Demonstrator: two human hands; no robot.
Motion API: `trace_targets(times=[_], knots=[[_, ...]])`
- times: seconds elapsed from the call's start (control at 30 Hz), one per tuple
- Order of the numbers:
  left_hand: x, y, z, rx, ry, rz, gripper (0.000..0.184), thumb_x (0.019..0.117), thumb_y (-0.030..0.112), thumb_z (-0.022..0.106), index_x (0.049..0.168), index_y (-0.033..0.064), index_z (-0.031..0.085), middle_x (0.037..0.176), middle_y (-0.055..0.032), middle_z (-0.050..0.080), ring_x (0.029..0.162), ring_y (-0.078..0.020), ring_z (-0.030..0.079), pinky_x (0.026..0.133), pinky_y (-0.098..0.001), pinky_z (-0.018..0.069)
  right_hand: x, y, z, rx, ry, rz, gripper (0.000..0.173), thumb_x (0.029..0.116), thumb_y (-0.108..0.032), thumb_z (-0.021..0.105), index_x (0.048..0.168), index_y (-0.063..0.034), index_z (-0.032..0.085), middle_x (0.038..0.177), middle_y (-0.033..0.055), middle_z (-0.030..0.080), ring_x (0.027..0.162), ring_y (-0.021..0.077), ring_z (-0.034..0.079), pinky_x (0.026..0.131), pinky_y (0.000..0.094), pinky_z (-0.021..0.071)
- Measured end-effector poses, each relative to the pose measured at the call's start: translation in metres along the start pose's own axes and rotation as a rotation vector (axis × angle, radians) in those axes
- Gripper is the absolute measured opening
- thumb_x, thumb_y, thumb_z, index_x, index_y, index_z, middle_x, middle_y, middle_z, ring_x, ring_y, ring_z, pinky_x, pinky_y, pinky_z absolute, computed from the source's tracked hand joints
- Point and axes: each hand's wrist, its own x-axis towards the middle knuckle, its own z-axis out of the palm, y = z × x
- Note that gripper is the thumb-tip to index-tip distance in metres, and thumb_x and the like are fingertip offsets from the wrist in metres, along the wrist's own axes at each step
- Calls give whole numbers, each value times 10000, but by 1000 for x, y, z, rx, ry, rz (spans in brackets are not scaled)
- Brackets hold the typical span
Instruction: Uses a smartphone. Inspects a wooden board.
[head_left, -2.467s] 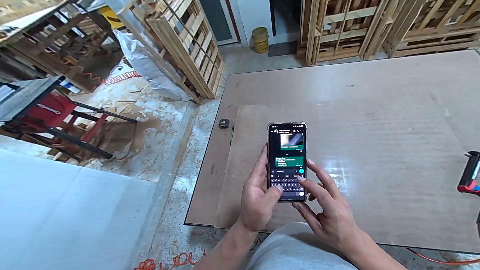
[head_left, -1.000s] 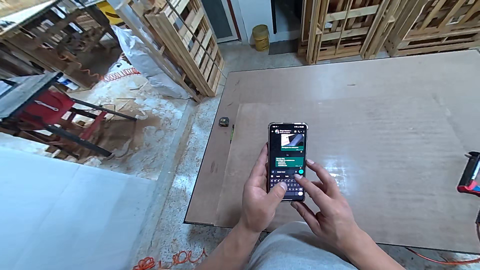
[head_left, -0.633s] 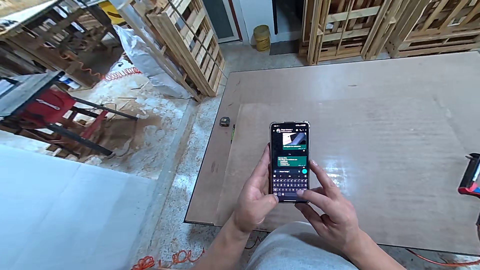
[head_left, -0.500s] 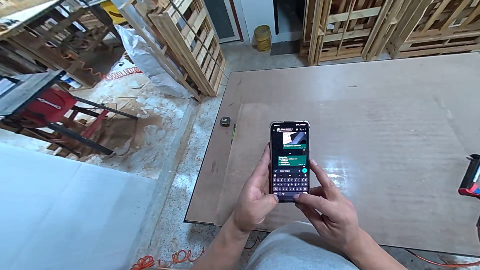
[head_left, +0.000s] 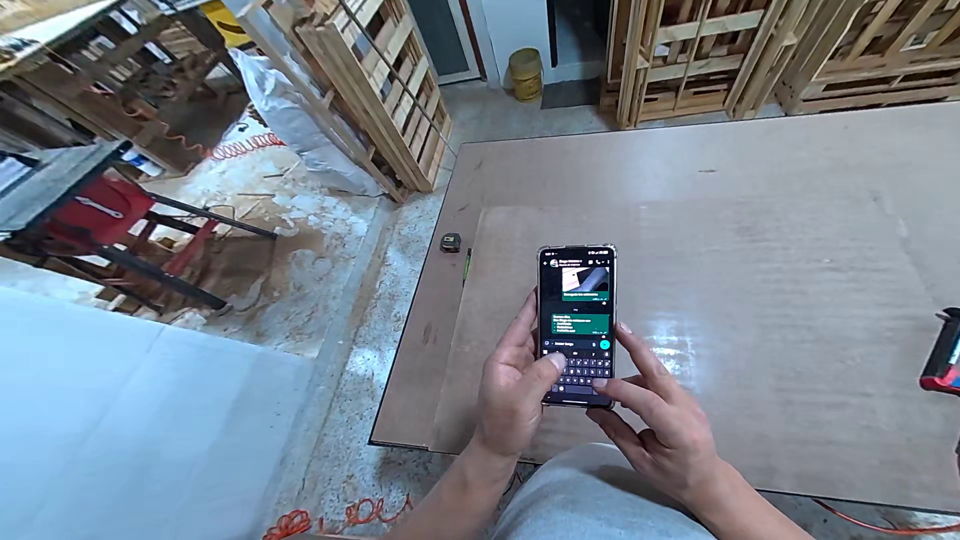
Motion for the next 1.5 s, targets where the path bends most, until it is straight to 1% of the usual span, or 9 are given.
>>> trace_targets(times=[0.13, 0.37, 0.7, 0.87, 1.13, 1.27, 1.37, 1.43, 1.5], knots=[[1, -2, 1, -3, 18, 10, 671, 999, -51, 414, 1633, 140, 305, 1395, -189, 594, 1116, -270, 689, 911, -440, 609, 0, 1, 0, -11, -6, -8, 221, 943, -146, 751, 1163, -167, 736, 1612, 132, 408, 884, 133, 734, 747, 304, 656], [0, -2, -6, 8, -80, -19, 855, 861, -100, 404, 1657, 153, 221, 1460, -191, 536, 1188, -295, 651, 940, -475, 594, -2, 4, 0, -3, -5, 4, 210, 953, -150, 739, 1161, -175, 743, 1623, 128, 392, 882, 130, 737, 748, 301, 658], [0, -9, 11, 26, 159, 5, 713, 963, -73, 586, 1605, 144, 364, 1404, -191, 590, 1140, -311, 683, 903, -449, 619, -1, 4, 4, -44, 18, 2, 290, 907, -205, 804, 1164, -142, 684, 1588, 104, 455, 879, 111, 711, 717, 261, 621], [-4, -12, 7, 38, 127, 31, 713, 957, -17, 519, 1621, 138, 311, 1401, -198, 581, 1130, -301, 684, 890, -455, 620, 3, 5, -1, -96, -47, 55, 616, 910, -281, 800, 1463, -187, 545, 1605, 88, 421, 1031, 111, 695, 751, 260, 621], [-25, -11, 2, 59, 172, 36, 739, 948, -26, 494, 1636, 144, 284, 1433, -187, 562, 1176, -296, 662, 923, -460, 608, 1, -9, 2, -183, -152, 51, 729, 925, -325, 775, 1554, -170, 443, 1601, 124, 370, 1025, 115, 664, 781, 276, 615], [-41, -14, -7, -50, 213, -16, 495, 1108, 313, 370, 1581, 167, 388, 1369, -148, 614, 1140, -268, 676, 909, -477, 608, -5, -17, 9, -110, -170, 43, 866, 907, -272, 803, 1620, -195, 316, 1604, 104, 405, 995, 115, 689, 797, 288, 623], [-51, -22, -23, -500, 91, -185, 666, 1060, 642, 285, 1468, 173, 524, 1363, -149, 636, 1210, -278, 657, 973, -506, 573, -13, -21, 15, -41, -252, 108, 885, 920, -240, 790, 1637, -230, 271, 1590, 48, 446, 976, 98, 696, 814, 305, 632], [-55, -31, -37, -782, -100, -259, 767, 1018, 714, 296, 1550, 180, 438, 1526, -164, 507, 1361, -319, 548, 1074, -536, 501, -21, -23, 20, -25, -313, 169, 915, 921, -253, 783, 1649, -235, 230, 1577, 35, 469, 1018, 108, 701, 838, 336, 633], [-62, -41, -51, -860, -185, -292, 717, 1036, 660, 346, 1533, 156, 457, 1498, -183, 527, 1355, -340, 548, 1102, -552, 477, -34, -30, 23, -15, -327, 241, 881, 932, -294, 771, 1641, -219, 253, 1564, 55, 483, 1032, 132, 712, 848, 362, 642]])
